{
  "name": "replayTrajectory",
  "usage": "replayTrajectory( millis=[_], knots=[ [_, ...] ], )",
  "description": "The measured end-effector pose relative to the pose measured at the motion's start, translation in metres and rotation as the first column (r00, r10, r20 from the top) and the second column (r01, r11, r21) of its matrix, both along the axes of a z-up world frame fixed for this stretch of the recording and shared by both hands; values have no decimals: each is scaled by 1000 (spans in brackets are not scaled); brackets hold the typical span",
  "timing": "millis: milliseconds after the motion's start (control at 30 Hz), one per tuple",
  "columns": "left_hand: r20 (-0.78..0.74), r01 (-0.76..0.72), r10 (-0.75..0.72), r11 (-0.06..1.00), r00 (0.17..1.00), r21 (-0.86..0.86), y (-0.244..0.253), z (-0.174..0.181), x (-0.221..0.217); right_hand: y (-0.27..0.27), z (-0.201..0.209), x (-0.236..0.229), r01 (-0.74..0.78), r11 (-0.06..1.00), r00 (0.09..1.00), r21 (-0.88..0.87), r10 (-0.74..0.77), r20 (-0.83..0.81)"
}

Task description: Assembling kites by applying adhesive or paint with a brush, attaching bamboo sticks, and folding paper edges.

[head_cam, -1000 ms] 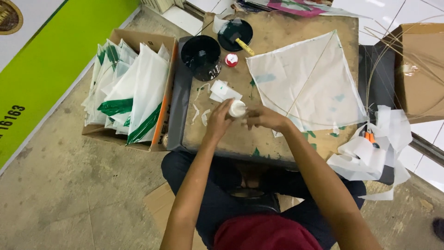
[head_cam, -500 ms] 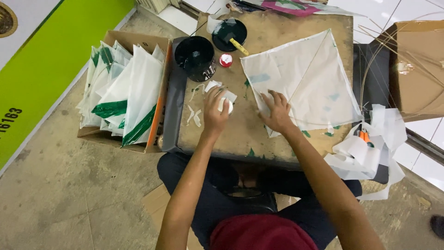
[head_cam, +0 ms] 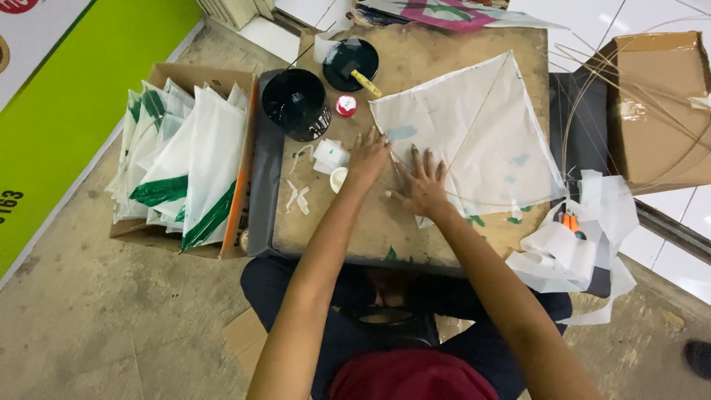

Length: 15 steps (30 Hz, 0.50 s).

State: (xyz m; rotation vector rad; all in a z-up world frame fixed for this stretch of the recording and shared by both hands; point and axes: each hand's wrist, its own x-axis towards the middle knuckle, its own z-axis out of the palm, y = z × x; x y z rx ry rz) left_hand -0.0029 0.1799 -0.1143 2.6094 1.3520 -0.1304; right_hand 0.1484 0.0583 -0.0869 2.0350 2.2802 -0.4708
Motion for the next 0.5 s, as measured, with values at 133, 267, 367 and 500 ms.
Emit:
replayTrajectory(
  millis=[133, 267, 367, 500],
  knots=[
    [-105, -41, 34, 997, 994, -68, -17, 47, 0, 4, 7, -2, -12, 999, 999, -40, 14, 43],
    [-131, -58, 47, 995, 990, -80, -13, 45, 6, 5, 17, -7, -69, 997, 984, -37, 74, 164],
    [-151, -82, 66, 992, 986, -99, -15, 51, 12, -2, 24, -9, -127, 992, 948, -10, 124, 294],
    [-171, -75, 64, 995, 983, -60, -9, 30, 12, -23, 35, -6, -146, 989, 925, -38, 150, 349]
  ],
)
